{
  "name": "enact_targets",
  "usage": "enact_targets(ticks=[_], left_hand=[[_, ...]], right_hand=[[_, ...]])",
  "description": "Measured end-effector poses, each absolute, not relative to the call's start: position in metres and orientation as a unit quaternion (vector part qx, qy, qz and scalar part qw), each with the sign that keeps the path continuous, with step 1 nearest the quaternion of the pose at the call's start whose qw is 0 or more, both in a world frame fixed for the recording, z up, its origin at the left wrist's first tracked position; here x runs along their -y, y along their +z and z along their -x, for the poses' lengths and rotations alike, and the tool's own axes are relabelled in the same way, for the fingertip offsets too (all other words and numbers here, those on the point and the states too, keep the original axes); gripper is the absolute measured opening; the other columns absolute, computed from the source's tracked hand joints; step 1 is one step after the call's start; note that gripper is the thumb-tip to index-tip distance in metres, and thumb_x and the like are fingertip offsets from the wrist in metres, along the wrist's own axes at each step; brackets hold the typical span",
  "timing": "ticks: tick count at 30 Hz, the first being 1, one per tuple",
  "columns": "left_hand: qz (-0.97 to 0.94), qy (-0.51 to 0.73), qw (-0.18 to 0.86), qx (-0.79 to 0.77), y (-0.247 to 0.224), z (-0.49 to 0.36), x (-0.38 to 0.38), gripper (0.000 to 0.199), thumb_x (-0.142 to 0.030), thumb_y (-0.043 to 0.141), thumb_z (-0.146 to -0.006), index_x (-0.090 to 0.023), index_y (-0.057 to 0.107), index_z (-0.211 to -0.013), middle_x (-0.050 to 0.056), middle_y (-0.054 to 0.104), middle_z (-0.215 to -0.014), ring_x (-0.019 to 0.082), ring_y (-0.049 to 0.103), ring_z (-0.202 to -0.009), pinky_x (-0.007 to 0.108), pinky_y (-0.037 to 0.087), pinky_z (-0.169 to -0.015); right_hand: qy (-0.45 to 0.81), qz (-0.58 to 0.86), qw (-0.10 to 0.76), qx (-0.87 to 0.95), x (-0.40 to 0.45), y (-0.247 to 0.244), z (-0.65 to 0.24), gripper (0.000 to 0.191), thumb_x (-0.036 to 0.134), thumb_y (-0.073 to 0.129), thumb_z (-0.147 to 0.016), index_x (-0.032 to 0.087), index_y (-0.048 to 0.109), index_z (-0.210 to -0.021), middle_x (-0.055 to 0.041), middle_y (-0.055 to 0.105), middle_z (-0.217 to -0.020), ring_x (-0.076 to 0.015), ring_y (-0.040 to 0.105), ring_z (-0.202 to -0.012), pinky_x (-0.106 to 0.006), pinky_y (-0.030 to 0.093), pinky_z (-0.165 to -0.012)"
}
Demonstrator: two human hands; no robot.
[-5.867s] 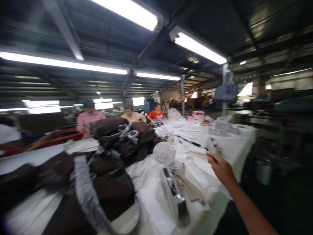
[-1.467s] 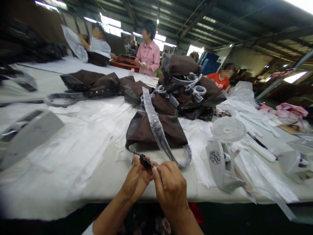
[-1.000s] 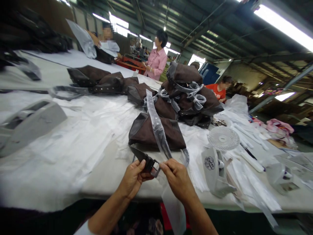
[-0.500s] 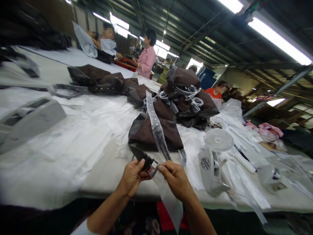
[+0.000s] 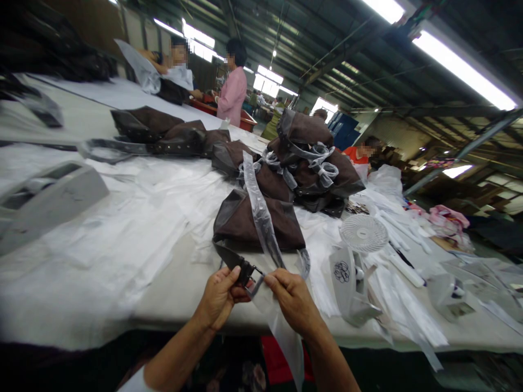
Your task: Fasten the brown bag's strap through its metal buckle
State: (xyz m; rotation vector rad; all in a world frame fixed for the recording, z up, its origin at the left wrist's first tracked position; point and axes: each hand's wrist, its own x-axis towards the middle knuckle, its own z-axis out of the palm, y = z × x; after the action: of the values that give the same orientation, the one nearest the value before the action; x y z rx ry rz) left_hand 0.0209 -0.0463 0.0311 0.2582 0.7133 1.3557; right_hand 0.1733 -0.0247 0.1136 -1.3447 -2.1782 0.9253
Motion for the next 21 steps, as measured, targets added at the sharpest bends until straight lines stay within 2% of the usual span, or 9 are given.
enact_targets(ticks=[11, 17, 19, 21], left_hand=[[-0.11, 0.619, 0.717, -0.3, 0.0229, -0.0235, 0.0434, 0.038, -0.041, 0.071, -0.068, -0.009, 0.056, -0.082, 0.008, 0.065, -0.059, 0.01, 0.052, -0.041, 0.028, 0.051, -0.047], [-0.118, 0.628, 0.702, -0.313, 0.022, -0.0234, 0.044, 0.038, -0.04, 0.071, -0.068, -0.009, 0.055, -0.085, 0.009, 0.066, -0.059, 0.015, 0.057, -0.044, 0.029, 0.051, -0.047], [-0.118, 0.632, 0.702, -0.306, 0.0215, -0.0239, 0.0439, 0.038, -0.039, 0.07, -0.069, -0.009, 0.055, -0.086, 0.009, 0.066, -0.059, 0.015, 0.057, -0.045, 0.03, 0.051, -0.047], [-0.118, 0.635, 0.703, -0.297, 0.0211, -0.0242, 0.0435, 0.037, -0.039, 0.069, -0.07, -0.009, 0.055, -0.087, 0.009, 0.066, -0.059, 0.015, 0.057, -0.044, 0.03, 0.051, -0.048]], right_hand=[[0.356, 0.447, 0.207, 0.794, 0.0219, 0.1096, -0.1757, 0.035, 0.039, 0.043, -0.093, 0.015, 0.063, -0.075, -0.0002, 0.051, -0.071, -0.0122, 0.048, -0.066, -0.023, 0.036, -0.06], [0.346, 0.461, 0.202, 0.792, 0.0222, 0.1084, -0.1746, 0.035, 0.039, 0.045, -0.092, 0.016, 0.063, -0.071, 0.0005, 0.05, -0.068, -0.0119, 0.048, -0.064, -0.024, 0.036, -0.059], [0.355, 0.471, 0.205, 0.781, 0.022, 0.1076, -0.1749, 0.029, 0.038, 0.047, -0.091, 0.017, 0.066, -0.082, -0.0001, 0.055, -0.073, -0.0122, 0.05, -0.066, -0.023, 0.038, -0.06], [0.376, 0.489, 0.214, 0.757, 0.0216, 0.1065, -0.1756, 0.026, 0.038, 0.051, -0.089, 0.021, 0.065, -0.103, -0.0006, 0.06, -0.082, -0.0121, 0.052, -0.067, -0.023, 0.04, -0.06]])
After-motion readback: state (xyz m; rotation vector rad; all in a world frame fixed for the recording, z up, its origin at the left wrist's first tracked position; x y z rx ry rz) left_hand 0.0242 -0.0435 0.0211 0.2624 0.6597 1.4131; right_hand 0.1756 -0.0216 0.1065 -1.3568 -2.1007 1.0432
